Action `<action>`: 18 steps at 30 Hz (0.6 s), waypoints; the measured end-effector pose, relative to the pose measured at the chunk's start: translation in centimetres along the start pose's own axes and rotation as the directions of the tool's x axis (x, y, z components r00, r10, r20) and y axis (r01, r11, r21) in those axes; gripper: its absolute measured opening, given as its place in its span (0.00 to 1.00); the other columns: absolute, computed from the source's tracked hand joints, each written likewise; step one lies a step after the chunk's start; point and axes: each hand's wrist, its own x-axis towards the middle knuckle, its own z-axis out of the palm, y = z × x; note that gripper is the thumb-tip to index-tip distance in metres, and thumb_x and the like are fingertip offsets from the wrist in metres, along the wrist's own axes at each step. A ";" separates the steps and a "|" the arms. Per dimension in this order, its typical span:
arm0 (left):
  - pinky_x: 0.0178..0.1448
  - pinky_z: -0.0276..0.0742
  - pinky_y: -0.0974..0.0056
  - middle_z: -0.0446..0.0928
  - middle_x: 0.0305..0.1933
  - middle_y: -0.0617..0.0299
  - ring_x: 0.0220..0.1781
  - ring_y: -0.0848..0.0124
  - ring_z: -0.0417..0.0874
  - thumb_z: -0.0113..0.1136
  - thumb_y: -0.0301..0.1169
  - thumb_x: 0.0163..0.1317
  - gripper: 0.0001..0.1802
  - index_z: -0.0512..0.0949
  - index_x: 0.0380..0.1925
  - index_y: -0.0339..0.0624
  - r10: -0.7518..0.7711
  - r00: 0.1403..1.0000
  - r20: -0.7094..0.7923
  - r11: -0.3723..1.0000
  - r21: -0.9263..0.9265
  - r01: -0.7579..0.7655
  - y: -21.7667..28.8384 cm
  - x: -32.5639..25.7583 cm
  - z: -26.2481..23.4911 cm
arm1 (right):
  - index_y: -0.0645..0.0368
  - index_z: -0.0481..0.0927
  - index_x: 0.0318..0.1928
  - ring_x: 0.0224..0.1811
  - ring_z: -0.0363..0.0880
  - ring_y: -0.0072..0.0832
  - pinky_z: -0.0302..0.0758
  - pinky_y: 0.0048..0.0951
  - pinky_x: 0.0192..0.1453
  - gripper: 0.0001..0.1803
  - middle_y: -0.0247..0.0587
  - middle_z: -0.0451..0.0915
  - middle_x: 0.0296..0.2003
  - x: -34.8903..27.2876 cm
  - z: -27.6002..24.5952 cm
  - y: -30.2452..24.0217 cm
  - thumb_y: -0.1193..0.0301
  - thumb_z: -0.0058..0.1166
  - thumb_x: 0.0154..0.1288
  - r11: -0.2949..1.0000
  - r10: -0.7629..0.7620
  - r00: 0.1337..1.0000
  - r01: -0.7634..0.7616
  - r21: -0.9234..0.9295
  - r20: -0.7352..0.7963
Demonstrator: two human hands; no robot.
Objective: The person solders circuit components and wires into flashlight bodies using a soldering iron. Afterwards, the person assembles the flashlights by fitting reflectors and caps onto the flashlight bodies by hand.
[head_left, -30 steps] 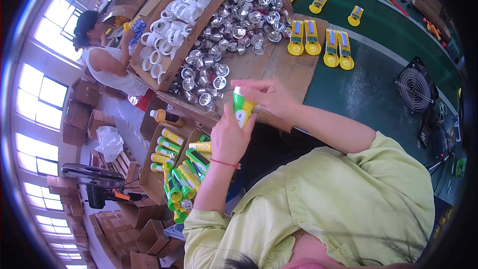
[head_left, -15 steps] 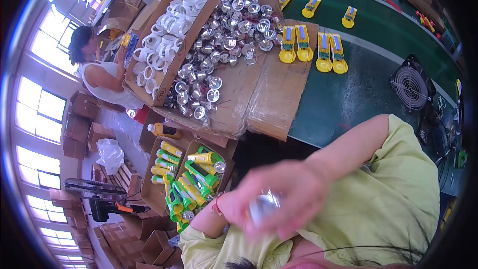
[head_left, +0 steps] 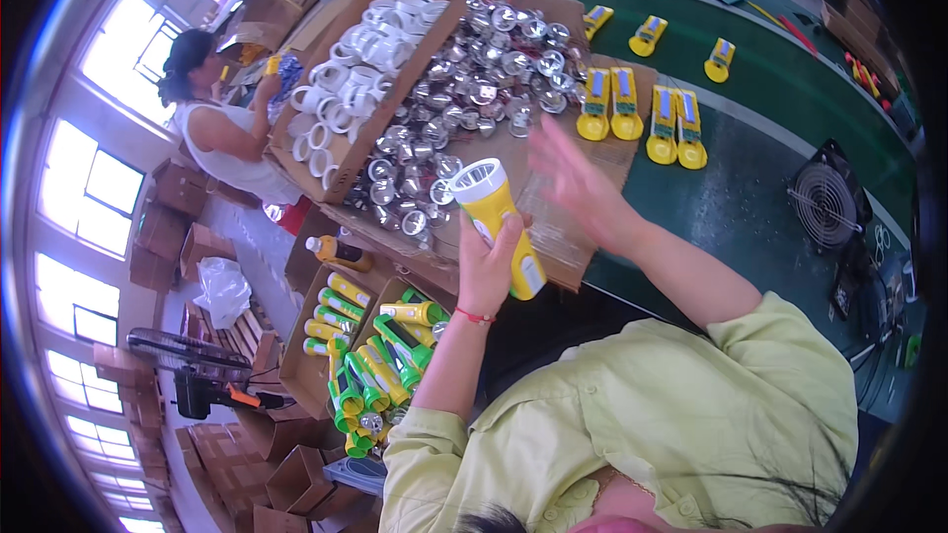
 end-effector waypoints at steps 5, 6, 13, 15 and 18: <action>0.51 0.73 0.63 0.70 0.51 0.55 0.47 0.68 0.75 0.56 0.44 0.61 0.30 0.60 0.55 0.37 0.062 0.997 0.040 0.985 -0.162 -0.054 2.1 -1.0 0.8 | 0.60 0.67 0.56 0.47 0.74 0.26 0.70 0.26 0.51 0.33 0.40 0.76 0.44 -4.3 1.1 -0.6 0.64 0.64 0.50 0.824 0.563 0.713 -0.445 -0.351 0.419; 0.52 0.73 0.61 0.70 0.51 0.54 0.46 0.66 0.76 0.56 0.47 0.60 0.33 0.59 0.57 0.36 0.072 0.995 0.066 0.908 -0.417 -0.038 3.5 -0.8 0.7 | 0.60 0.70 0.51 0.42 0.77 0.25 0.72 0.25 0.47 0.30 0.39 0.78 0.38 -4.4 1.1 -0.8 0.65 0.66 0.47 0.711 0.703 0.580 -0.585 -0.391 0.411; 0.51 0.74 0.58 0.76 0.41 0.48 0.45 0.60 0.78 0.65 0.41 0.47 0.29 0.66 0.45 0.37 0.218 0.920 0.327 0.844 -0.536 -0.010 4.9 -0.9 -1.6 | 0.62 0.73 0.40 0.27 0.78 0.22 0.74 0.26 0.31 0.18 0.35 0.79 0.28 -5.4 0.2 -1.2 0.69 0.63 0.51 0.888 0.461 0.675 -0.349 -0.301 0.577; 0.50 0.74 0.59 0.75 0.41 0.48 0.44 0.61 0.79 0.65 0.38 0.48 0.28 0.66 0.45 0.36 0.105 0.952 0.286 0.874 -0.484 0.049 5.3 -1.3 -1.4 | 0.62 0.72 0.41 0.28 0.79 0.27 0.74 0.29 0.32 0.19 0.37 0.79 0.27 -6.0 0.9 -1.3 0.70 0.63 0.50 0.819 0.574 0.647 -0.462 -0.341 0.502; 0.49 0.74 0.63 0.76 0.42 0.49 0.44 0.66 0.78 0.61 0.29 0.51 0.21 0.67 0.43 0.34 0.045 0.987 0.153 0.944 -0.331 0.008 4.8 -1.2 -1.0 | 0.60 0.71 0.43 0.30 0.79 0.38 0.74 0.34 0.33 0.21 0.43 0.79 0.28 -6.5 1.1 0.8 0.71 0.61 0.48 0.765 0.412 0.877 -0.187 -0.617 0.245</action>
